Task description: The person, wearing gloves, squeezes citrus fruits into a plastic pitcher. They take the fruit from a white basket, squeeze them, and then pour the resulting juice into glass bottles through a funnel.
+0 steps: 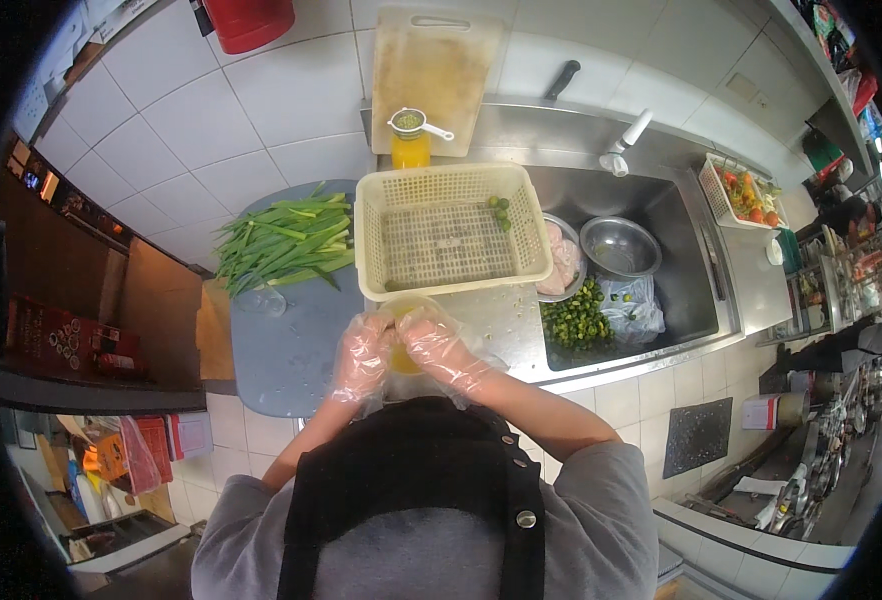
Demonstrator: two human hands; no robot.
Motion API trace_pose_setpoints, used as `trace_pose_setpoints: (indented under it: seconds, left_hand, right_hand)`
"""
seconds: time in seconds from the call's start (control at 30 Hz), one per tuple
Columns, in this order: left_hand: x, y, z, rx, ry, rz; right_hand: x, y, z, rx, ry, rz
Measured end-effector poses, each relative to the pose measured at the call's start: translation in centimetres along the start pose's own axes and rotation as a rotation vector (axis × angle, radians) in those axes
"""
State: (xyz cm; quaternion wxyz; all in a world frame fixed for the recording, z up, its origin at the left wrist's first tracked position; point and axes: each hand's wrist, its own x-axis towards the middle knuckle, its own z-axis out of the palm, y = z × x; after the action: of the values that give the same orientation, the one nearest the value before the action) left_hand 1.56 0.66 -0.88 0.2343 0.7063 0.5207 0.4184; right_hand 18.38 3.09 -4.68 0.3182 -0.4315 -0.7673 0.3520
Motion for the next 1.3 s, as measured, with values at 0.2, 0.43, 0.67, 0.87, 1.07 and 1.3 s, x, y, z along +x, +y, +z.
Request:
trace_pose_setpoints:
  seconds: [0.2, 0.43, 0.67, 0.87, 1.07, 1.3]
  left_hand:
    - [-0.2, -0.9, 0.5, 0.053, 0.017, 0.056]
    - [-0.1, -1.2, 1.0, 0.096, 0.009, 0.087]
    - [0.5, 0.1, 0.0, 0.093, -0.039, 0.069]
    - [1.4, 1.5, -0.1, -0.058, 0.073, 0.045]
    - [3.7, 4.0, 0.2, -0.229, -0.316, -0.037]
    - [1.4, 1.8, 2.7, -0.042, -0.284, 0.304]
  right_hand:
    - [-0.1, 0.3, 0.4, -0.108, 0.039, -0.086]
    - [-0.3, -0.8, -0.4, 0.005, -0.027, 0.092]
    - [-0.6, -0.7, -0.1, 0.058, 0.011, 0.093]
    - [0.3, 1.5, 0.3, -0.053, 0.072, -0.030]
    - [-1.0, -2.9, -4.2, 1.432, 0.066, 0.396]
    - [-5.9, 0.8, -11.5, -0.064, 0.281, 0.324]
